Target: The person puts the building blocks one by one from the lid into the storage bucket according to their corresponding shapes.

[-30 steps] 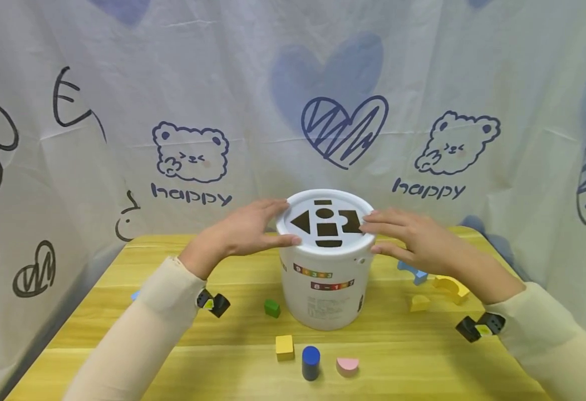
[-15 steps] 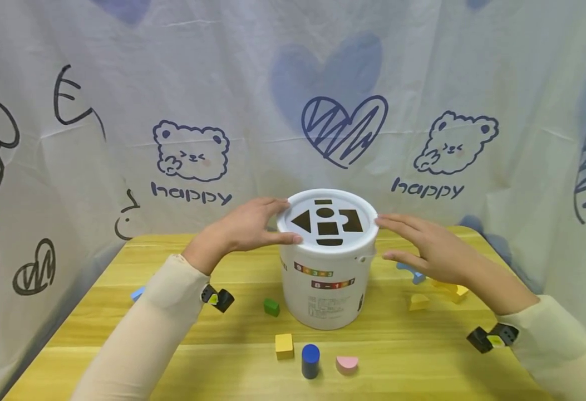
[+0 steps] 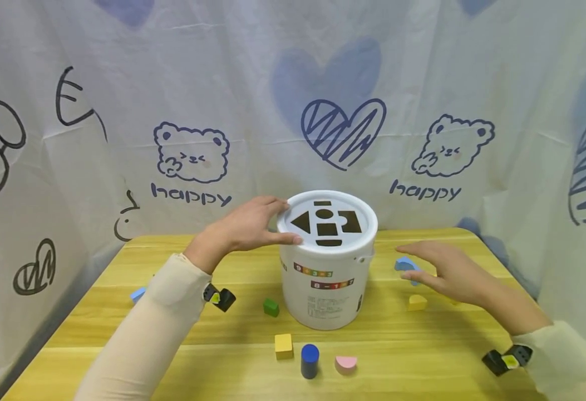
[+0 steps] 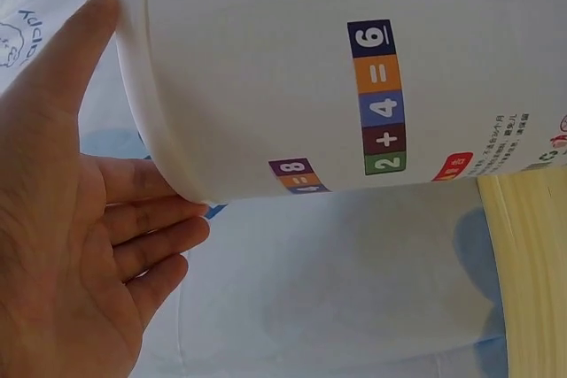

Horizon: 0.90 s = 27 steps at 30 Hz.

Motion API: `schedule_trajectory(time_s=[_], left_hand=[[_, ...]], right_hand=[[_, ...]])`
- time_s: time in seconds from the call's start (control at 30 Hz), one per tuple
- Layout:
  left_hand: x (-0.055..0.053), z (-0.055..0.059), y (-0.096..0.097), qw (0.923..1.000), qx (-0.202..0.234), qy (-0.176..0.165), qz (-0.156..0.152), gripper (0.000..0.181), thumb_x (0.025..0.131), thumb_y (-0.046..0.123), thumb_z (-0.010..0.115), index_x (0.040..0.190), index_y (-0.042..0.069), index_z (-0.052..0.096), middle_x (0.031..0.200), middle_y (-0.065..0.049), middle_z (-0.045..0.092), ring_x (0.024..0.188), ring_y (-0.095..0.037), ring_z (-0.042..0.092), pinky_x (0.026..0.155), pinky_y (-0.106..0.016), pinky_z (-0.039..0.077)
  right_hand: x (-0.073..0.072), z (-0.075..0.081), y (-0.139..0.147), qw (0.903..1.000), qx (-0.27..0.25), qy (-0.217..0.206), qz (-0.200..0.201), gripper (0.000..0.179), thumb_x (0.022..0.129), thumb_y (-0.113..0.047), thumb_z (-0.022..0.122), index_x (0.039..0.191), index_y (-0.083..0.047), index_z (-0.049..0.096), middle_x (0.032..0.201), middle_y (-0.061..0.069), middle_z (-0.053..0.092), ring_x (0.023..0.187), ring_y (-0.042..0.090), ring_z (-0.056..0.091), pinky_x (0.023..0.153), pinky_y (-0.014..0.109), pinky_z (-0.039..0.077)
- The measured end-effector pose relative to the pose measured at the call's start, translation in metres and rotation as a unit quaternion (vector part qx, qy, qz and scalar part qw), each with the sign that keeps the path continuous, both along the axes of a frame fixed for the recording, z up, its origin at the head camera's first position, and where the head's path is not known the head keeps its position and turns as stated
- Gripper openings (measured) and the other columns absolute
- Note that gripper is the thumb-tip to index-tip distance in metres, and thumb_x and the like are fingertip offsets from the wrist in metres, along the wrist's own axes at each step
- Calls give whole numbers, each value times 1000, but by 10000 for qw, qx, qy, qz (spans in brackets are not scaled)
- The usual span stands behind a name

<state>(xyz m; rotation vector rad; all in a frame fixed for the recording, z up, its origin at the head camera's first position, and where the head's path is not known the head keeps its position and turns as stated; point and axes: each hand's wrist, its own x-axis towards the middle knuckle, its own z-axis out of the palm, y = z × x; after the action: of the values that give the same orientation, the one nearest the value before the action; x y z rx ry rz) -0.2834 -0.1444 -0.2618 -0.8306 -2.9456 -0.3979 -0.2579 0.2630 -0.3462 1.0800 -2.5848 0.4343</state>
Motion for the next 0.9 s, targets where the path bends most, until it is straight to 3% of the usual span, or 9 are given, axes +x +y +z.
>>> schedule_trajectory(time_s=[0.27,0.43,0.67,0.9], left_hand=[[3,-2,1,10000,1,77,51,102,78,79,56,148,6,42,147,-13,44,134,-30,39,111,-51,33],[3,-1,1,9999,-47,92,62,102,79,79,54,149,6,40,149,-13,42,136,-30,37,112,-51,31],[3,-1,1,9999,-46,82,53,100,80,77,56,148,5,41,148,-13,43,136,-30,38,113,-50,31],[3,-1,2,9999,-44,70,80,99,80,76,57,148,6,41,148,-12,43,136,-30,38,112,-49,32]], right_hand=[[0,-36,20,9981,-27,-504,-361,43,90,-39,70,124,-12,67,116,0,68,102,21,64,86,47,55],[1,-51,28,9929,33,-1053,-553,41,94,-42,63,122,-12,68,114,-3,69,100,20,65,85,44,55],[-4,-64,33,9917,262,-1176,-439,29,101,-28,56,119,-10,70,115,1,69,104,26,65,86,46,55],[-9,-72,34,9858,370,-1625,-207,31,101,-34,55,117,-12,70,105,-6,69,88,8,64,73,31,56]])
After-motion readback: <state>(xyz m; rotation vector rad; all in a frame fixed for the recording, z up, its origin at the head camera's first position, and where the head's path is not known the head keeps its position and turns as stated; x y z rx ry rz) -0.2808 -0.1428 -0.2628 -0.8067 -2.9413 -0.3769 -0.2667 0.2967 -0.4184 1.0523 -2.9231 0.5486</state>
